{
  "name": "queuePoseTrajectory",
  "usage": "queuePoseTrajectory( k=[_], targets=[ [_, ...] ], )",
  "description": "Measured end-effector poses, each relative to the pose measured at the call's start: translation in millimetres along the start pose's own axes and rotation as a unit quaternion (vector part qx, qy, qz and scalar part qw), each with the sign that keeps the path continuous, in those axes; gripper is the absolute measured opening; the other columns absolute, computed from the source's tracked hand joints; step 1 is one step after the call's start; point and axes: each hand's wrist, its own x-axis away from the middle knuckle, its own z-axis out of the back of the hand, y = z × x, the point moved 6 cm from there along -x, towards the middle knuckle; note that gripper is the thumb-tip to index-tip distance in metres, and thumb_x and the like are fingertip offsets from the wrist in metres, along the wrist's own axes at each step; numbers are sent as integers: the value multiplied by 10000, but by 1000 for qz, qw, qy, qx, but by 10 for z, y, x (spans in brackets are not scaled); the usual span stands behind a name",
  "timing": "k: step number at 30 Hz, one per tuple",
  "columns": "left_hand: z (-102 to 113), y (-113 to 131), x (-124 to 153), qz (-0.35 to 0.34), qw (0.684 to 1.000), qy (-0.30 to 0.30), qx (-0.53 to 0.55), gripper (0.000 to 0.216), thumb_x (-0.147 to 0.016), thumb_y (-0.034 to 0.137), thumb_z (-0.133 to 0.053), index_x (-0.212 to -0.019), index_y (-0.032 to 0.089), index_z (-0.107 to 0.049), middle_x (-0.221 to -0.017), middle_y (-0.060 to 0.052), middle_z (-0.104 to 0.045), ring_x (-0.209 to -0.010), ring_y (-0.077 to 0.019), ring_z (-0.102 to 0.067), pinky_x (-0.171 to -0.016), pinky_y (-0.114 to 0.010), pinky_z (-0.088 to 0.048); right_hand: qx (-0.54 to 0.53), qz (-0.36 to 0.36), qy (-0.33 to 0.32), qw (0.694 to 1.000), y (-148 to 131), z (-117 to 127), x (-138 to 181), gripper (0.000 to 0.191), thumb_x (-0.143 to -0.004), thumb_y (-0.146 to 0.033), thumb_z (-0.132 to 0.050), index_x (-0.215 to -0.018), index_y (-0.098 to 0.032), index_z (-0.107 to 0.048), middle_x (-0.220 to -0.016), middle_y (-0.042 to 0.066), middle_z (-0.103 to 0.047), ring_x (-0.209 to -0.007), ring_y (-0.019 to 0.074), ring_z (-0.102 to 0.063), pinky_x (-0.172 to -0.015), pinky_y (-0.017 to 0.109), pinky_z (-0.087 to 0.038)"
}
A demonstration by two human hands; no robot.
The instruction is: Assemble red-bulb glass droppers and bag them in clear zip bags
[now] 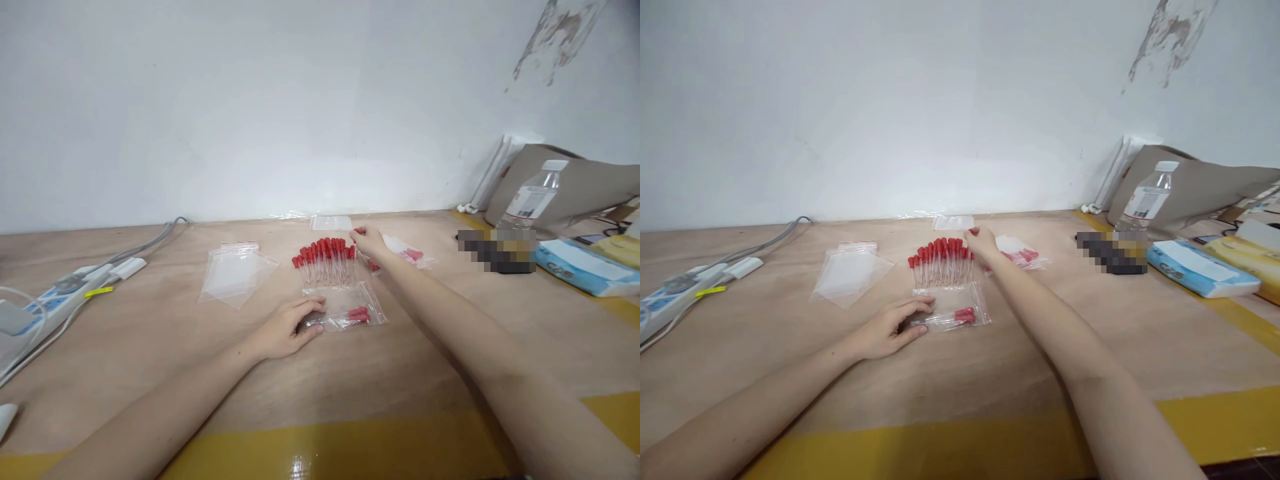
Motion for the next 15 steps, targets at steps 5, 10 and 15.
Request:
queuePoseTrajectory(
  k=[5,10,15],
  targets=[
    [7,5,5,2,1000,2,-11,304,-834,313,-494,-1119,212,-522,-1268,-73,-492,-1145,-206,-476,-958,-366,-392,-176,37,59,982,85,581,290,218,-768,-366,-497,-880,-182,-463,-617,-28,-571,-412,65,-444,-414,187,-358],
    [9,17,1,1,1000,1,-15,310,-836,318,-489,-1126,215,-521,-1271,-72,-488,-1141,-211,-477,-947,-368,-403,-286,-45,54,956,431,811,739,250,-714,-366,-596,-782,-205,-418,-567,-53,-528,-399,65,-456,-370,172,-379],
    [7,26,-3,-1,1000,-5,-15,330,-847,314,-472,-1162,219,-493,-1259,-71,-495,-1166,-211,-451,-960,-380,-389,-363,-132,6,922,575,611,984,206,-734,-317,-594,-725,-207,-420,-626,-25,-545,-484,83,-539,-478,214,-491]
  ],
)
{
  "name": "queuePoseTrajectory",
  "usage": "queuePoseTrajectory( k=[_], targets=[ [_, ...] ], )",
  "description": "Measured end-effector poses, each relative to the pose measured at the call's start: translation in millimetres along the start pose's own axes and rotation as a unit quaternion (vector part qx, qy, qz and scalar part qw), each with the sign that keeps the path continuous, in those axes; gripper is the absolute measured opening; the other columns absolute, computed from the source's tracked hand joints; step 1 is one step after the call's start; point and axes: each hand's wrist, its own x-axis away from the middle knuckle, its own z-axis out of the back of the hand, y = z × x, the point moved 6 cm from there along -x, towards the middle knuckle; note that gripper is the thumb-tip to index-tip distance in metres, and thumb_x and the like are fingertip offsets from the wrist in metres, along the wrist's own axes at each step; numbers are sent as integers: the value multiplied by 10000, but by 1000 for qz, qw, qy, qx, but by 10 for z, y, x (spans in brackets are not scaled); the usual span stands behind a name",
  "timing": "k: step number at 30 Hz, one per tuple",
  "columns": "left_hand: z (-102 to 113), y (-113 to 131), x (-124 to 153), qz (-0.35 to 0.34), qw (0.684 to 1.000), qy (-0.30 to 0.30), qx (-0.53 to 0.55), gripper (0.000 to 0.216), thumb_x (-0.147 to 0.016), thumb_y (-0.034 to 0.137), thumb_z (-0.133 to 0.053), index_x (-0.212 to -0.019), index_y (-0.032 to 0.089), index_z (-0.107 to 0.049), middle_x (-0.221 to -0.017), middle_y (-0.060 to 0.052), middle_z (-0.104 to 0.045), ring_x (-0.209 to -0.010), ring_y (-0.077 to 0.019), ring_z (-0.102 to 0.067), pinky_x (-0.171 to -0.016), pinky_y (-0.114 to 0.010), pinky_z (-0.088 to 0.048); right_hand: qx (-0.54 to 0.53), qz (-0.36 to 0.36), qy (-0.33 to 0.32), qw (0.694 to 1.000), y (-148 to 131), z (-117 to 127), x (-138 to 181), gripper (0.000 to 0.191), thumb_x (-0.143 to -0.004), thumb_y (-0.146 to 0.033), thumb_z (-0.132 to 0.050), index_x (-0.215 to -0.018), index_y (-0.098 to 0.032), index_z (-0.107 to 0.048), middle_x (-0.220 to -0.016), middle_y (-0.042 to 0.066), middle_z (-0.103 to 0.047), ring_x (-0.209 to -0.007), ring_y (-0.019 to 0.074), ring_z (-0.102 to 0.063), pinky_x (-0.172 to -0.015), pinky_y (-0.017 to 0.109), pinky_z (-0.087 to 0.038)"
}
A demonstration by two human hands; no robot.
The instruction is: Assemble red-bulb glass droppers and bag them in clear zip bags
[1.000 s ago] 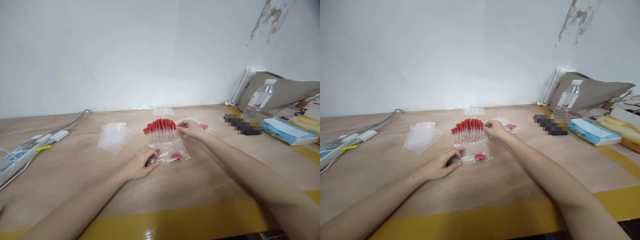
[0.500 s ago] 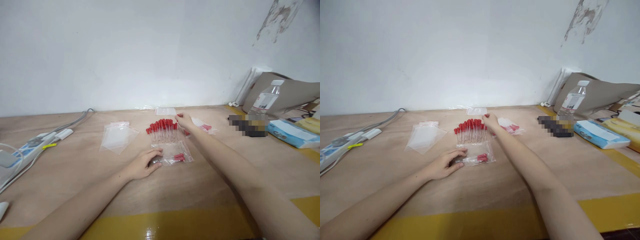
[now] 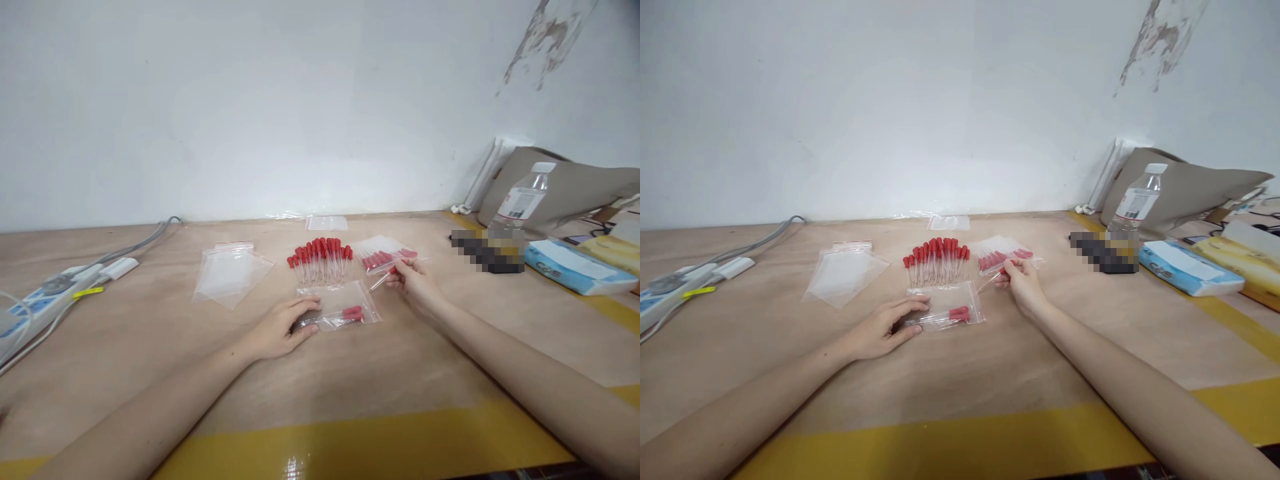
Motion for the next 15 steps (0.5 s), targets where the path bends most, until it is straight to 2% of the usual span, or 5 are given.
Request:
queuePoseTrajectory(
  k=[5,9,12,15],
  targets=[
    [5,-7,4,6,1000,5,-3,395,-841,313,-486,-1224,229,-437,-1244,-64,-505,-1127,-205,-479,-950,-369,-393,2,-62,-106,992,137,-167,133,200,-673,-278,-660,-713,-188,-487,-681,4,-591,-607,111,-595,-634,266,-519],
    [7,-3,2,6,1000,7,1,425,-842,316,-486,-1251,238,-406,-1236,-62,-509,-1097,-210,-497,-926,-366,-410,148,13,-209,967,121,-283,223,284,-585,-334,-722,-757,-160,-580,-599,-24,-571,-518,82,-508,-531,224,-447],
    [7,-1,-1,5,1000,6,0,426,-841,313,-487,-1253,242,-404,-1239,-56,-506,-1100,-207,-493,-931,-361,-406,226,90,-231,942,70,-370,268,272,-580,-357,-707,-737,-147,-637,-586,-20,-570,-492,74,-456,-479,207,-381],
    [6,1,-3,4,1000,6,0,428,-841,309,-489,-1254,239,-404,-1234,-55,-509,-1094,-197,-496,-930,-350,-408,247,104,-263,927,53,-473,333,251,-614,-362,-673,-736,-142,-661,-585,-14,-582,-480,72,-446,-460,198,-350]
  ],
)
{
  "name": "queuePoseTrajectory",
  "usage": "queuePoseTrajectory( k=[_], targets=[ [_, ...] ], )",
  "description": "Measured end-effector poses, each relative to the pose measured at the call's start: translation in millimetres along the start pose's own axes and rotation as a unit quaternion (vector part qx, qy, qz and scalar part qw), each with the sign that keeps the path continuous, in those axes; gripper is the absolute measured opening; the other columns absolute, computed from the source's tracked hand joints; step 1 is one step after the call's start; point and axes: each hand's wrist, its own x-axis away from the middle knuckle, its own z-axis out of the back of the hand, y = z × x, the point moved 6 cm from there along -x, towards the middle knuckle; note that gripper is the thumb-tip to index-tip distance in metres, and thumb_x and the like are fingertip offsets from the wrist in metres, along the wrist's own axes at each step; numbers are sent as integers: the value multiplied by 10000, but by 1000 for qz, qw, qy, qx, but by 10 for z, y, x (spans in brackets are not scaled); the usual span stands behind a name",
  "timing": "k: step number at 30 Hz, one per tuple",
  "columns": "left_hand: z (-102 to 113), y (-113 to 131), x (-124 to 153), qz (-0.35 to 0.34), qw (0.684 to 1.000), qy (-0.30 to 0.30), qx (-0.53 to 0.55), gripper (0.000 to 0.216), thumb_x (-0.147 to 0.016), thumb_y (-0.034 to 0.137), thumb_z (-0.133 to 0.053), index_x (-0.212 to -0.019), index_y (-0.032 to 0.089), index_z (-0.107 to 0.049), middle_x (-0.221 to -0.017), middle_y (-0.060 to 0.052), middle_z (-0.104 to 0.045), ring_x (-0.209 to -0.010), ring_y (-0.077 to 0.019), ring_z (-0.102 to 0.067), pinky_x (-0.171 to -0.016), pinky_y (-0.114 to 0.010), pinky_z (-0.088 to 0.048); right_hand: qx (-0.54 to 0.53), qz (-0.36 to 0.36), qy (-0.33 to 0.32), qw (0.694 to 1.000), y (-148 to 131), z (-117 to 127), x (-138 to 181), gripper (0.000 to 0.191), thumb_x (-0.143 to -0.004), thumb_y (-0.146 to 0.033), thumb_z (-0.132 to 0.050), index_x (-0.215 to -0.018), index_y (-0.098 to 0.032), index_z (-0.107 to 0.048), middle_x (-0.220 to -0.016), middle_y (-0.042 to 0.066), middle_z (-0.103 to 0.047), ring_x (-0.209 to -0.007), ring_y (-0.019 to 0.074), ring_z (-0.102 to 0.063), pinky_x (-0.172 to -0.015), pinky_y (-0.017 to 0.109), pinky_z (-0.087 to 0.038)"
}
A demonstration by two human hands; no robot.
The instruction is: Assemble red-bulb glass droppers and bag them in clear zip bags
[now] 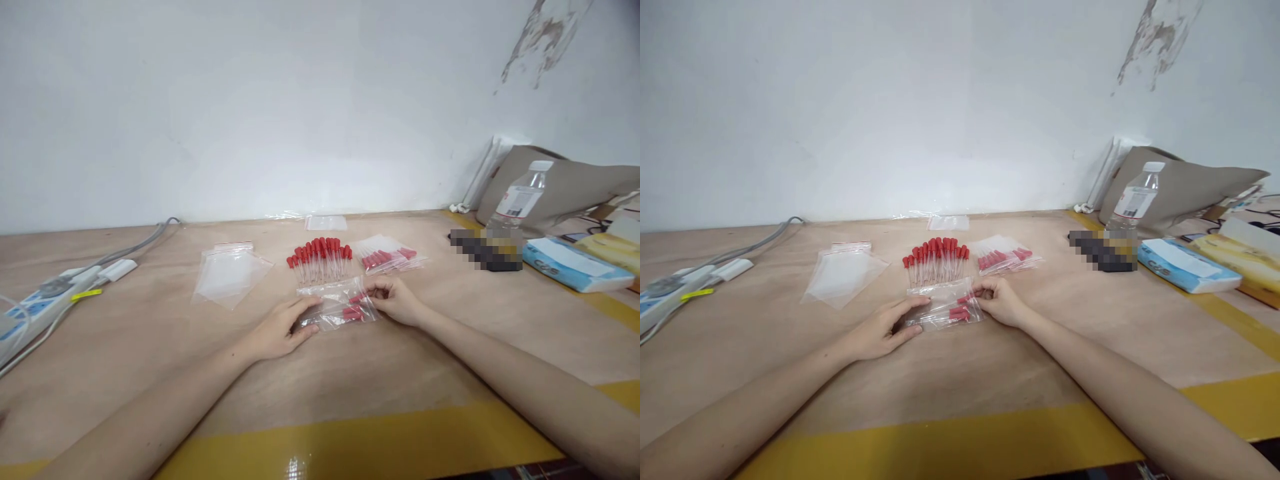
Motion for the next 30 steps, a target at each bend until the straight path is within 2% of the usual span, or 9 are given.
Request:
queuePoseTrajectory(
  k=[3,5,8,12,14,17,19,24,30],
  targets=[
    [1,5,0,-4,1000,3,0,424,-845,310,-481,-1255,232,-406,-1238,-63,-507,-1102,-201,-492,-934,-361,-406,-37,-20,-48,998,-21,-65,20,289,-649,-388,-636,-801,-144,-654,-653,2,-624,-530,89,-509,-498,207,-385],
    [0,7,-2,-7,1000,4,-2,405,-846,308,-476,-1240,231,-425,-1245,-65,-504,-1120,-207,-481,-945,-374,-396,-43,-42,-56,997,1,-32,18,313,-665,-393,-618,-860,-149,-641,-665,2,-630,-514,87,-512,-489,208,-388],
    [-3,8,-5,-8,1000,0,-1,347,-841,301,-480,-1180,227,-480,-1267,-64,-487,-1146,-207,-464,-965,-371,-379,5,-31,-1,1000,8,157,-76,269,-684,-353,-602,-852,-145,-630,-676,12,-637,-534,98,-530,-504,217,-406],
    [3,3,-11,2,1000,1,10,265,-830,307,-489,-1076,211,-514,-1252,-83,-498,-1108,-211,-497,-928,-371,-401,145,3,96,985,-54,411,-373,144,-704,-263,-574,-762,-147,-637,-689,36,-655,-632,141,-582,-594,248,-443],
    [10,4,-12,6,1000,2,16,214,-826,310,-490,-1011,202,-509,-1237,-94,-507,-1084,-218,-510,-894,-375,-414,218,-18,110,970,-56,442,-581,133,-720,-225,-550,-773,-151,-648,-715,44,-668,-662,151,-599,-636,253,-449],
    [14,6,-8,12,1000,1,20,149,-824,311,-488,-914,192,-484,-1224,-104,-514,-1045,-218,-529,-851,-368,-425,282,-54,133,949,-36,410,-897,150,-730,-206,-544,-809,-144,-656,-870,79,-675,-835,182,-605,-752,258,-434],
    [13,6,-4,14,1000,-1,23,136,-825,309,-487,-890,190,-474,-1225,-104,-511,-1038,-213,-531,-843,-360,-426,286,-69,135,946,-2,339,-1075,141,-739,-215,-543,-775,-141,-657,-866,89,-675,-862,192,-599,-757,256,-431],
    [7,11,0,4,1000,-1,28,196,-832,305,-483,-998,201,-495,-1243,-91,-502,-1103,-207,-498,-913,-366,-397,256,-111,115,953,113,181,-1295,184,-745,-254,-544,-620,-147,-627,-577,47,-622,-592,158,-583,-568,240,-438],
    [-7,-13,2,-5,1000,0,21,277,-836,318,-483,-1087,205,-515,-1260,-86,-495,-1136,-212,-478,-952,-386,-382,185,-99,157,965,90,249,-1272,100,-758,-216,-524,-757,-142,-590,-696,35,-623,-582,115,-565,-559,218,-438]
  ],
)
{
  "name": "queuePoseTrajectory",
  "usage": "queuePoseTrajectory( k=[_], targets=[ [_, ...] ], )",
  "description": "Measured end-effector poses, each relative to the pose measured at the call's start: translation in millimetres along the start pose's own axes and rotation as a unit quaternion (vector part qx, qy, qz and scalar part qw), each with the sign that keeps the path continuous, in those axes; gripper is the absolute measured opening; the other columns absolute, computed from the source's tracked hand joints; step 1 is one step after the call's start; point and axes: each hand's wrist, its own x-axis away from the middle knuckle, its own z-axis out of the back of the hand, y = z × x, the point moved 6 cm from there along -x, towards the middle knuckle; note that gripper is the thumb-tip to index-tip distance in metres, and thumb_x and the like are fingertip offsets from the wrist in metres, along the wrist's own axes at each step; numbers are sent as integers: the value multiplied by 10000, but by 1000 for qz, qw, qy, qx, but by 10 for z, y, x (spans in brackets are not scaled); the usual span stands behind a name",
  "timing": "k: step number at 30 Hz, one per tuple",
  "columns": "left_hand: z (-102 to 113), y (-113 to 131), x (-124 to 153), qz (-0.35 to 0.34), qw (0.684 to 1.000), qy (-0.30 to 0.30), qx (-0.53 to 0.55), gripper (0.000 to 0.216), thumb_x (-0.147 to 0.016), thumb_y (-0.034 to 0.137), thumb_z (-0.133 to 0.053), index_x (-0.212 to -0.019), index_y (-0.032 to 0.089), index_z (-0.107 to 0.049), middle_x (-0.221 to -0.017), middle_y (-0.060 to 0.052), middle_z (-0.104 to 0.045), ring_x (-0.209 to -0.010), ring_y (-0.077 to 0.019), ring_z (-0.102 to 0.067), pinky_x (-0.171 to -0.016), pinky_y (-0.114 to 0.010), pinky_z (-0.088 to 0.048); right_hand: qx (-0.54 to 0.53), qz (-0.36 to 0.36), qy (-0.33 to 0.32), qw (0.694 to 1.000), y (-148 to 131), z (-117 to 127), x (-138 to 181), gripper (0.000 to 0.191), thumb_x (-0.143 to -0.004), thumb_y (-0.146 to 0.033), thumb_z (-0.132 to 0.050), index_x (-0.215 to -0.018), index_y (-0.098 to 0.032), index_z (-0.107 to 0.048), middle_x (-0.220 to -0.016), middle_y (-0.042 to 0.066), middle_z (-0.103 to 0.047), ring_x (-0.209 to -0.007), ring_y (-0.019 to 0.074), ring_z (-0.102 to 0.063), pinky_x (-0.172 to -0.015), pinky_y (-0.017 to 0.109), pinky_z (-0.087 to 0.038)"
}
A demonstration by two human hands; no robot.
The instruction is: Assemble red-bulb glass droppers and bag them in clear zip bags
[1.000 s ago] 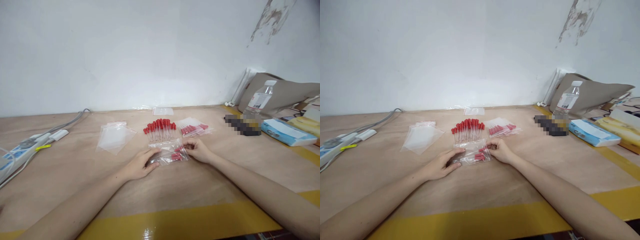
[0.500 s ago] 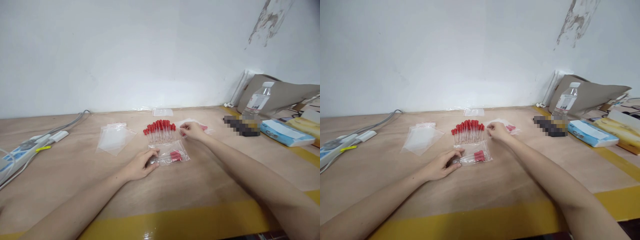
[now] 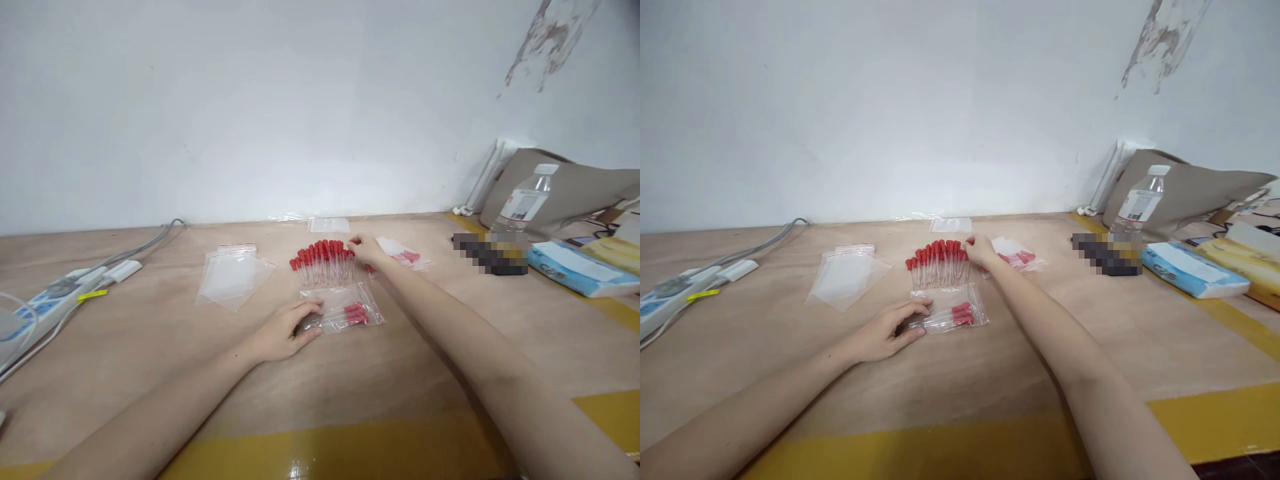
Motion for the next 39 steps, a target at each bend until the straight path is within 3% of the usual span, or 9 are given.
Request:
queuePoseTrajectory(
  k=[8,11,14,18,23,29,32,36,39],
  targets=[
    [0,-4,-7,-3,1000,2,-11,300,-841,322,-480,-1119,214,-514,-1253,-73,-502,-1129,-205,-483,-954,-377,-388,-147,13,28,989,-26,323,271,135,-839,-246,-410,-938,-170,-460,-749,-6,-566,-491,47,-512,-481,169,-434],
    [3,2,-10,0,1000,-1,-14,302,-843,321,-478,-1123,213,-513,-1260,-73,-496,-1138,-203,-477,-961,-378,-383,-249,17,96,964,123,621,489,158,-795,-289,-488,-902,-179,-450,-686,-29,-528,-499,49,-489,-472,157,-424],
    [-1,-4,-7,2,1000,-3,-19,304,-845,319,-478,-1129,216,-511,-1267,-72,-491,-1144,-201,-473,-966,-374,-379,-309,-10,114,944,363,763,709,186,-751,-315,-543,-856,-187,-458,-650,-35,-517,-488,56,-484,-460,167,-424],
    [-6,-9,-1,0,1000,-4,-27,309,-846,317,-477,-1138,219,-505,-1270,-68,-488,-1151,-200,-466,-972,-363,-375,-370,-59,101,922,581,659,923,200,-719,-310,-589,-823,-198,-460,-649,-32,-528,-487,65,-501,-474,191,-456],
    [-2,-3,1,4,1000,-7,-27,333,-848,319,-474,-1167,224,-484,-1262,-60,-493,-1142,-202,-471,-961,-363,-385,-474,-98,41,874,553,397,1031,195,-689,-266,-631,-728,-193,-455,-623,-30,-553,-501,74,-547,-520,212,-502],
    [-8,-6,0,4,1000,-9,-28,350,-852,316,-468,-1190,226,-463,-1253,-54,-499,-1159,-197,-454,-974,-362,-373,-474,-65,132,868,577,623,1037,224,-673,-263,-659,-764,-197,-465,-594,-56,-577,-444,54,-518,-431,158,-446],
    [-7,-4,-3,-1,1000,-7,-25,347,-851,318,-468,-1186,228,-466,-1246,-54,-505,-1153,-202,-459,-967,-365,-378,-482,-71,137,863,602,656,1038,214,-681,-255,-656,-759,-197,-465,-595,-54,-583,-448,53,-522,-445,161,-455],
    [2,0,2,7,1000,-5,-27,376,-846,323,-476,-1209,232,-442,-1227,-54,-515,-1103,-203,-490,-934,-360,-400,-515,-109,79,847,539,477,1100,180,-693,-217,-644,-714,-191,-466,-581,-44,-574,-494,73,-565,-511,193,-498],
    [9,-4,11,23,999,-3,-36,434,-843,332,-477,-1257,236,-390,-1214,-60,-518,-1012,-197,-529,-870,-350,-435,-504,-130,-18,853,436,289,1191,203,-656,-213,-674,-705,-187,-478,-628,-19,-602,-579,103,-607,-594,240,-521]
  ],
)
